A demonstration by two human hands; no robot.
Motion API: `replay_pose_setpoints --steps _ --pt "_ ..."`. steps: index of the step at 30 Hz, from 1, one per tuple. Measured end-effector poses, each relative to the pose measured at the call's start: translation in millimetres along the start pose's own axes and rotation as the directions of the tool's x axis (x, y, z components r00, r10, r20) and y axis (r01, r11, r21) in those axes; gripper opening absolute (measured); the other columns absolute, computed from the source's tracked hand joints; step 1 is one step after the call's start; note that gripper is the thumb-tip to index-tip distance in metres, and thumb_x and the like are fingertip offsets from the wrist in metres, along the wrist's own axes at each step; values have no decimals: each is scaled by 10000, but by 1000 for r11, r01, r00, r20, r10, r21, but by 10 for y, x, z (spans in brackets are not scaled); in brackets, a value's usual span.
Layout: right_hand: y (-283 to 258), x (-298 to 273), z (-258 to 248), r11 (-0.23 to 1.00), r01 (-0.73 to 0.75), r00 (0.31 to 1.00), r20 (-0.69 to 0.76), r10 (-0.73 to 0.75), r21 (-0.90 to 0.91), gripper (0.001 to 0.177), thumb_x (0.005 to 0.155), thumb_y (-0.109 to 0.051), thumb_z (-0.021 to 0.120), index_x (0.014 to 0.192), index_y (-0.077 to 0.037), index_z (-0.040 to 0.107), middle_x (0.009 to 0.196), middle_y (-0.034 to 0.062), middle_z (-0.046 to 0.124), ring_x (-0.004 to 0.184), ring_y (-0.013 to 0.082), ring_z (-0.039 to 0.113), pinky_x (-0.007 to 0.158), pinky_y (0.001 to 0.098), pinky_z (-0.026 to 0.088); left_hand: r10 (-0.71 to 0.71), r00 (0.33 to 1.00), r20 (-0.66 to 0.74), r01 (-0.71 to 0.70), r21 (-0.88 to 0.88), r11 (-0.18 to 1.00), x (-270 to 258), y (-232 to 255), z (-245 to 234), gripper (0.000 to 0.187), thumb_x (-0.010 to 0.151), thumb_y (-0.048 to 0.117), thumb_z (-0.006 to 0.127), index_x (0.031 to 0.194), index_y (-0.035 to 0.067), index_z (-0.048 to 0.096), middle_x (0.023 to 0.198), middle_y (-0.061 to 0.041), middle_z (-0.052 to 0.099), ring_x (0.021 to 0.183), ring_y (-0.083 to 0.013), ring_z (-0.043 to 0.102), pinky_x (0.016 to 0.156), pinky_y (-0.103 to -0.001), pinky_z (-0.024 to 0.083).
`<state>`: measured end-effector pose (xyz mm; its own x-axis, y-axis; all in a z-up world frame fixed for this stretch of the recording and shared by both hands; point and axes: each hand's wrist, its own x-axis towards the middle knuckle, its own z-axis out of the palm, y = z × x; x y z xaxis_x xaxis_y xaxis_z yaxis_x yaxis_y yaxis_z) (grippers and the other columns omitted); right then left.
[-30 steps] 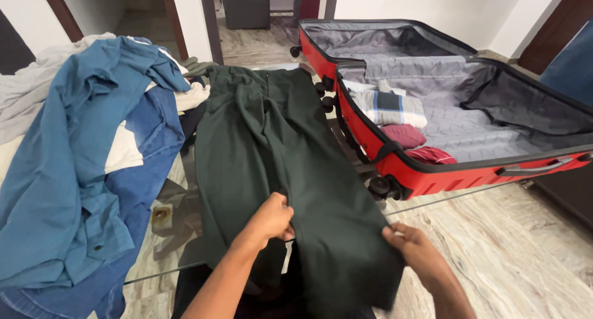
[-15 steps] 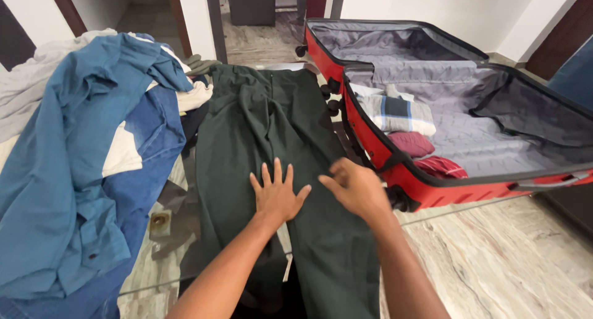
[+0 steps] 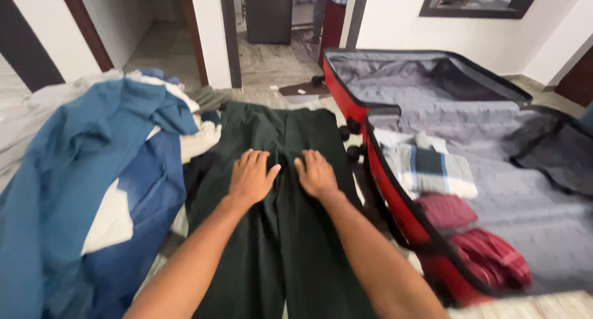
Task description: The person folds a plaid shirt and a pair of dark trousers on a glass table and places them into an open suitcase.
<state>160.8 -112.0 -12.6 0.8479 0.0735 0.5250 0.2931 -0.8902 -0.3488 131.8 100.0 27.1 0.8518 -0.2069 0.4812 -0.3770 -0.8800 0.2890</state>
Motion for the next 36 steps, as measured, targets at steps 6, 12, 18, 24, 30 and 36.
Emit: replay_pose_setpoints --steps 6,12,18,24,30,36 --pt "435 348 -11 946 -51 887 422 190 -319 751 997 -639 417 1596 -209 276 1679 57 170 1550 277 153 1246 481 137 -246 891 381 182 196 964 459 -937 418 787 931 772 341 1595 352 289 1693 -65 141 1560 -328 94 1239 -579 76" --pt "786 566 75 973 -10 901 420 109 -231 721 977 -599 461 1585 -231 341 1691 40 228 1557 274 200 1249 445 189 -235 886 399 200 127 971 601 -1316 354 861 864 812 338 1601 370 286 1720 -33 123 1581 -294 105 1240 -560 108" --pt "836 519 124 966 35 916 396 72 -257 735 972 -568 478 1596 -216 312 1687 50 230 1552 273 197 1247 448 174 -232 882 410 157 207 966 514 -985 272 957 882 841 305 1629 252 206 1711 -93 77 1570 -343 27 1234 -561 25" --pt "574 146 -50 958 19 898 427 110 -287 753 977 -555 472 1611 -208 260 1694 50 198 1560 262 165 1253 451 145 -160 897 411 81 203 976 108 -649 182 902 917 813 225 1625 255 188 1706 -121 48 1579 -353 -48 1230 -568 -37" --pt "304 -296 -318 950 4 883 447 143 -312 756 979 -560 458 1617 -225 231 1705 36 167 1572 251 129 1258 456 122 -166 895 415 109 157 982 -356 -281 -31 894 917 797 207 1631 260 192 1707 -118 62 1573 -341 -11 1233 -580 -21" --pt "89 -701 -519 949 3 877 457 149 -317 768 980 -583 443 1625 -230 220 1702 37 167 1570 248 132 1263 457 115 -204 886 417 154 152 976 -836 74 -257 903 912 814 195 1625 260 211 1706 -115 92 1575 -331 29 1240 -580 -4"
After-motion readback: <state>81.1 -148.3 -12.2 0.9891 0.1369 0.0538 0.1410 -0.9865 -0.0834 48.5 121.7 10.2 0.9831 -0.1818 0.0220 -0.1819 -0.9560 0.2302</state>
